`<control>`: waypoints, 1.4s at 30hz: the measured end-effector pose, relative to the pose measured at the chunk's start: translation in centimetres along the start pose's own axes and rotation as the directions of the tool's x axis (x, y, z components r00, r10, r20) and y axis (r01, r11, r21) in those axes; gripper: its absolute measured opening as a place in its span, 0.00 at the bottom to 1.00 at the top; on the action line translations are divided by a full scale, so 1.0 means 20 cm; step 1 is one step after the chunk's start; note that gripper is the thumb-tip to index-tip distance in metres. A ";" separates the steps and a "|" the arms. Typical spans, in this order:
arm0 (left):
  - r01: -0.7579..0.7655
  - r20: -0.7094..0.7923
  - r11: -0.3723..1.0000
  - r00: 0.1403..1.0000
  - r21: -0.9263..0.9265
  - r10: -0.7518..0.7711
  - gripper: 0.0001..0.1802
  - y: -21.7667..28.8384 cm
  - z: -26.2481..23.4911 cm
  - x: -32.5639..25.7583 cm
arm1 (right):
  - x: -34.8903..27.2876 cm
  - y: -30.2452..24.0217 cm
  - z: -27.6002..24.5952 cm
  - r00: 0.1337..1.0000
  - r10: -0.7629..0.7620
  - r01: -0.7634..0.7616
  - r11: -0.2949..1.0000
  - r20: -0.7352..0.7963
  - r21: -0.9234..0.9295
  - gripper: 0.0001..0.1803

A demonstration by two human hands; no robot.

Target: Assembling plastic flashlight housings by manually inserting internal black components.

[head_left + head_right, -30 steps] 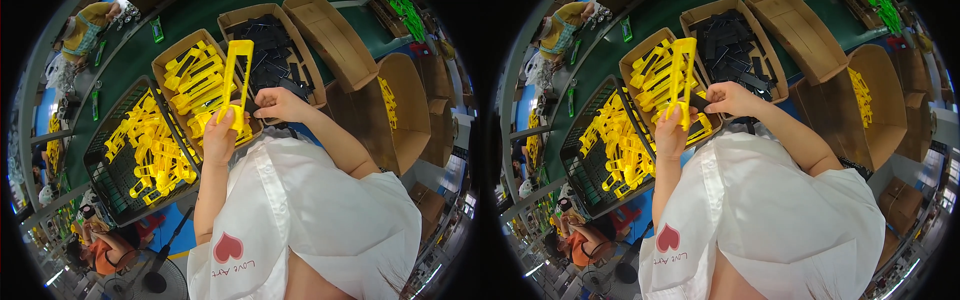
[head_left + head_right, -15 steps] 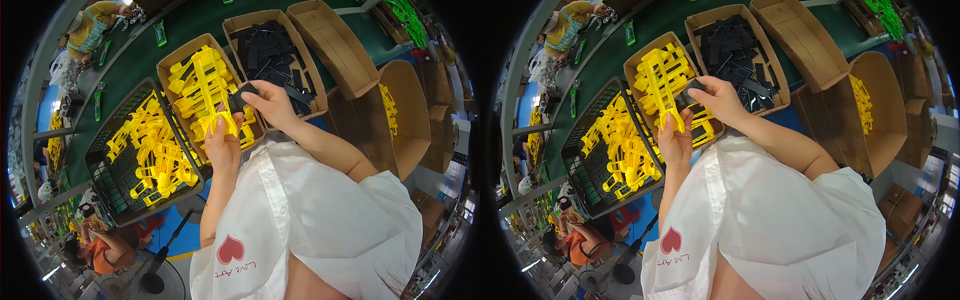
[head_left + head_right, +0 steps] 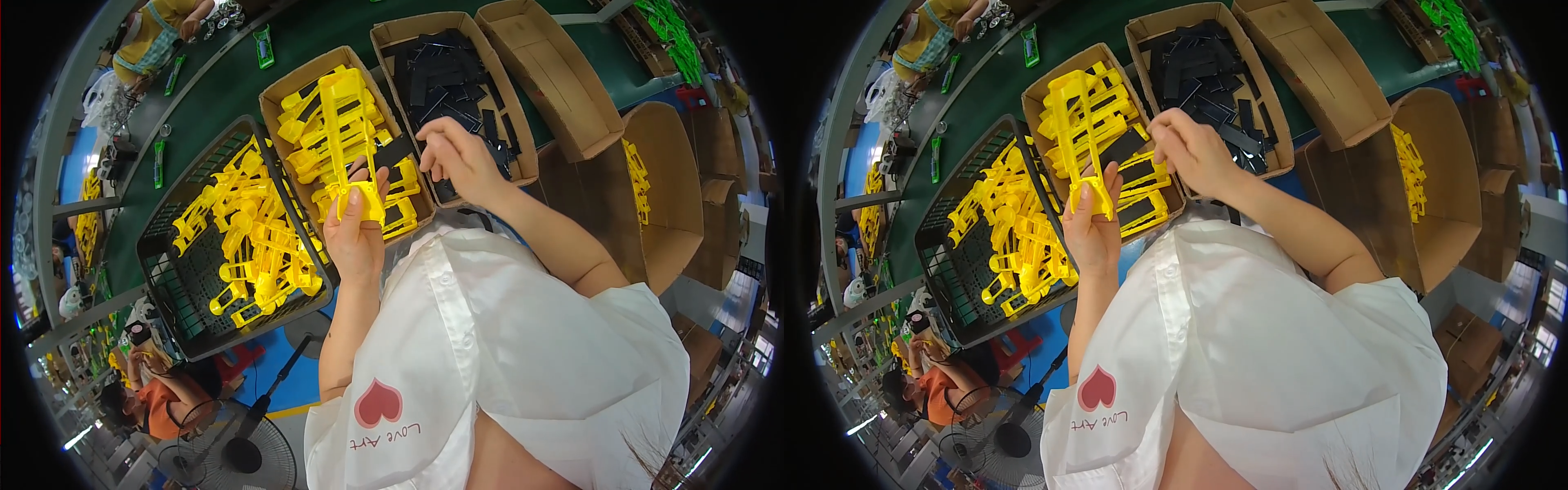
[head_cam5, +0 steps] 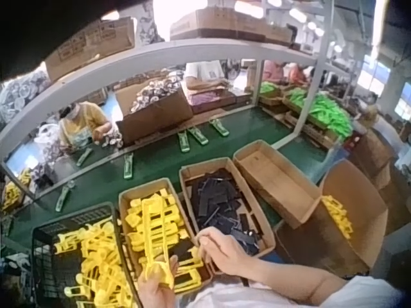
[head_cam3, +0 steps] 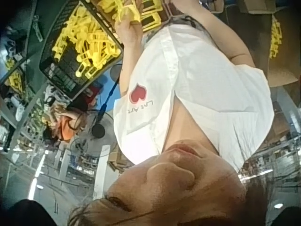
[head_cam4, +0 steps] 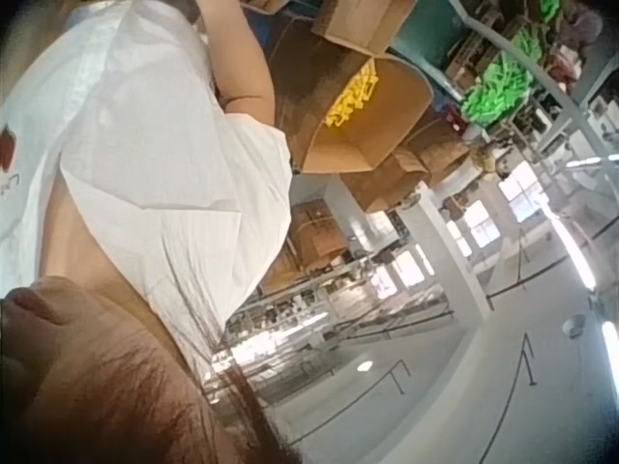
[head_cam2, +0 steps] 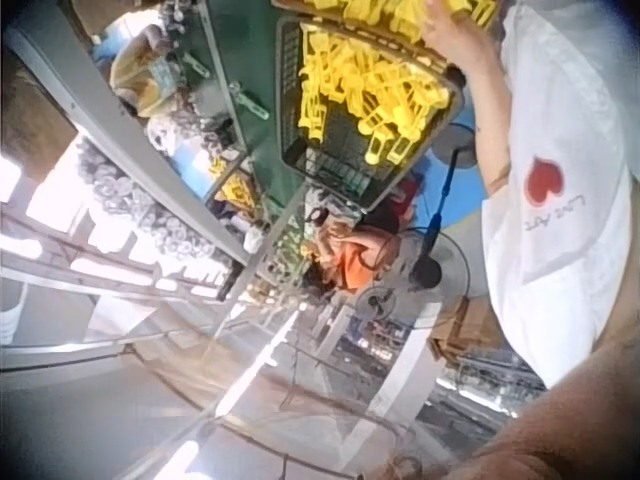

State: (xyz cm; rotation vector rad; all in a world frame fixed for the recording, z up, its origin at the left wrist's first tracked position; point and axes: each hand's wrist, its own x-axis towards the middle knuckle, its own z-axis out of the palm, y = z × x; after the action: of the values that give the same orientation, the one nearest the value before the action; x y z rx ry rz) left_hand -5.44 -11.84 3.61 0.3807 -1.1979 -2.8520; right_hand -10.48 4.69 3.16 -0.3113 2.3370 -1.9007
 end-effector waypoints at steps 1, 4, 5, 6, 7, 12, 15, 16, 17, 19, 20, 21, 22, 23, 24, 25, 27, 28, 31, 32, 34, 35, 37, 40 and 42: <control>0.007 0.027 1.000 1.000 0.025 -0.008 0.15 -0.01 -0.02 0.00 | 0.03 -0.02 -0.02 0.987 0.133 -0.139 0.988 0.093 0.060 0.10; 0.013 0.078 0.998 0.997 0.065 -0.019 0.15 -0.01 -0.02 0.00 | 0.07 -0.04 -0.01 0.962 0.210 -0.226 0.971 0.172 0.079 0.10; 0.016 0.069 0.998 0.997 0.061 -0.020 0.14 -0.01 -0.02 0.00 | 0.07 -0.04 -0.01 0.950 0.232 -0.241 0.970 0.211 0.021 0.10; 0.019 0.060 0.998 0.998 0.055 -0.022 0.14 -0.01 -0.02 0.00 | 0.07 -0.04 -0.01 0.949 0.230 -0.240 0.971 0.214 0.019 0.10; 0.016 0.058 0.998 0.998 0.053 -0.019 0.14 -0.01 -0.02 0.00 | 0.05 -0.05 -0.01 0.949 0.220 -0.237 0.970 0.224 0.050 0.09; 0.047 0.054 0.999 0.997 0.016 -0.048 0.14 0.00 -0.03 0.01 | 0.02 -0.01 -0.01 0.963 0.122 -0.147 0.985 0.239 0.092 0.08; 0.074 0.065 0.997 0.995 0.036 -0.076 0.14 0.01 -0.04 0.00 | 0.04 -0.02 -0.04 0.949 0.088 -0.098 0.995 0.301 0.020 0.08; 0.075 0.067 0.997 0.995 0.036 -0.077 0.14 0.01 -0.04 0.00 | 0.05 -0.04 -0.05 0.950 0.088 -0.098 0.995 0.299 0.020 0.08; 0.075 0.082 0.996 0.994 0.049 -0.078 0.14 0.01 -0.05 0.00 | 0.07 -0.07 -0.05 0.935 0.144 -0.130 0.989 0.323 -0.065 0.08; 0.071 0.095 0.996 0.993 0.061 -0.077 0.14 0.02 -0.07 0.01 | 0.08 -0.09 -0.06 0.917 0.200 -0.156 0.976 0.344 -0.149 0.08; 0.104 0.123 0.993 0.986 0.055 -0.110 0.14 0.03 -0.09 0.02 | 0.08 -0.08 -0.07 0.910 0.172 -0.130 0.982 0.376 -0.134 0.08; 0.137 0.150 0.989 0.978 0.050 -0.143 0.14 0.04 -0.11 0.02 | 0.08 -0.08 -0.08 0.902 0.144 -0.105 0.988 0.408 -0.117 0.08; 0.135 0.141 0.990 0.980 0.049 -0.141 0.14 0.05 -0.11 0.03 | 0.07 -0.06 -0.08 0.906 0.075 -0.042 0.995 0.418 -0.087 0.09; 0.134 0.138 0.990 0.981 0.048 -0.140 0.14 0.06 -0.10 0.03 | 0.05 -0.04 -0.08 0.904 0.075 -0.042 0.995 0.421 -0.087 0.09; 0.111 0.142 0.990 0.982 0.086 -0.122 0.14 0.07 -0.09 0.03 | 0.04 -0.03 -0.08 0.912 0.032 0.009 0.995 0.410 -0.098 0.09; 0.088 0.147 0.988 0.983 0.123 -0.106 0.14 0.07 -0.08 0.03 | 0.03 -0.03 -0.08 0.917 -0.012 0.061 0.992 0.399 -0.109 0.09; 0.090 0.136 0.986 0.985 0.139 -0.109 0.14 0.06 -0.06 0.02 | 0.03 -0.04 -0.07 0.929 -0.013 0.107 0.966 0.369 -0.236 0.09; 0.061 0.125 0.979 0.988 0.194 -0.086 0.14 0.05 -0.04 0.01 | 0.03 -0.05 -0.06 0.941 -0.019 0.148 0.921 0.337 -0.361 0.09; -0.048 0.103 0.919 0.995 0.392 0.008 0.14 0.03 -0.04 0.00 | 0.05 -0.01 -0.02 0.968 -0.028 0.130 0.905 0.249 -0.405 0.09; -0.076 0.087 0.895 0.995 0.440 0.042 0.13 0.02 -0.03 -0.01 | 0.05 0.01 -0.02 0.969 -0.027 0.129 0.905 0.247 -0.406 0.09; -0.103 0.074 0.867 0.994 0.487 0.077 0.13 0.00 -0.01 -0.01 | 0.05 0.05 0.00 0.966 -0.159 0.250 0.776 0.204 -0.579 0.09; -0.120 0.075 0.839 0.993 0.530 0.094 0.13 -0.01 -0.01 -0.02 | 0.05 0.06 0.00 0.966 -0.159 0.251 0.776 0.206 -0.579 0.09; -0.135 0.076 0.809 0.991 0.572 0.112 0.12 -0.02 0.00 -0.02 | 0.04 0.07 0.02 0.963 -0.173 0.268 0.613 0.205 -0.743 0.09; -0.208 0.116 0.698 0.977 0.685 0.178 0.11 -0.05 0.01 -0.02 | 0.05 0.07 0.04 0.968 -0.189 0.250 0.611 0.168 -0.751 0.09; -0.309 0.172 0.582 0.945 0.752 0.280 0.11 -0.06 0.02 0.00 | 0.05 0.04 0.04 0.933 -0.256 0.358 0.584 0.252 -0.729 0.10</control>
State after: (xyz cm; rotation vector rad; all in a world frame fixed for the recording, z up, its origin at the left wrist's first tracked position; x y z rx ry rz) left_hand -5.43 -10.77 2.99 0.1011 -2.2180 -1.9174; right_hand -11.30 3.88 2.20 -0.9306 3.0205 -0.7651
